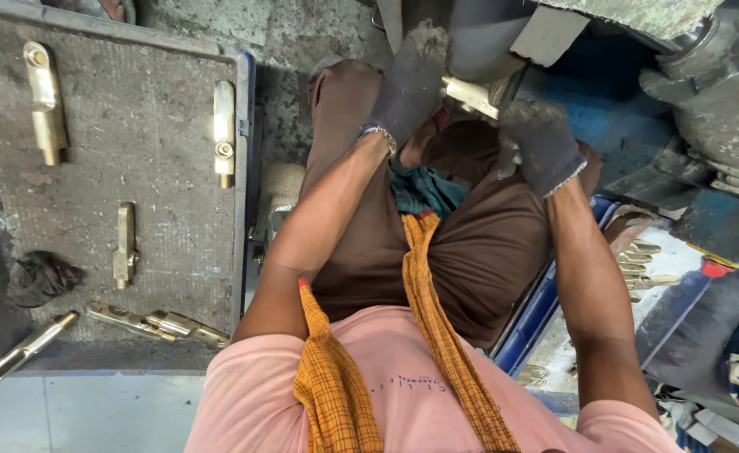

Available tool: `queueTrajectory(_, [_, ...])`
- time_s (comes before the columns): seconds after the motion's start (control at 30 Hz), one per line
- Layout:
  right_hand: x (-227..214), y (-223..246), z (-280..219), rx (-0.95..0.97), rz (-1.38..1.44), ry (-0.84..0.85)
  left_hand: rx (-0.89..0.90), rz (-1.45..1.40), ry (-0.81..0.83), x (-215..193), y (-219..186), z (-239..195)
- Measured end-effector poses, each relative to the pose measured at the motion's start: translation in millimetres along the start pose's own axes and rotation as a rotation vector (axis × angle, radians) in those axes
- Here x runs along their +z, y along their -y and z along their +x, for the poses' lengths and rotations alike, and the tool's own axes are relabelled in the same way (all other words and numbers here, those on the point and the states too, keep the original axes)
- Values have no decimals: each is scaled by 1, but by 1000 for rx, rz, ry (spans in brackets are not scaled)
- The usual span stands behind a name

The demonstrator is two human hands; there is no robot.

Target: The person sits on the floor and polishes brass-colored metal components using a rotating buffing wheel on a stationary machine, handling the parts individually to press them against the abrasive surface.

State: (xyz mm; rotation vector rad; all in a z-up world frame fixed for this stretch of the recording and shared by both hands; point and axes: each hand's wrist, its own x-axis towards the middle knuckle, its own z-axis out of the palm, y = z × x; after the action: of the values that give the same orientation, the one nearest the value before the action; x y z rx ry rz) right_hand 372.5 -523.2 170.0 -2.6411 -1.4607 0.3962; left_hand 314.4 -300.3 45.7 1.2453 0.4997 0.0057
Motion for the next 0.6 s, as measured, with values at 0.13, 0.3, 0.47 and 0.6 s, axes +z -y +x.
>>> queueTrajectory(0.13, [-7, 6, 6, -23, 15, -61, 740, 845, -50, -5, 28, 18])
queueTrajectory(0.3, [-10, 12, 13, 821, 1382, 53, 831, 952, -60, -6, 43, 29])
queueTrajectory(0.47, [-7, 28, -5, 915, 1838, 28, 318, 440, -39, -3, -28, 0])
queueTrajectory(0.6, [-2, 80, -39, 508, 1286, -294, 1180, 973, -162, -34, -83, -59])
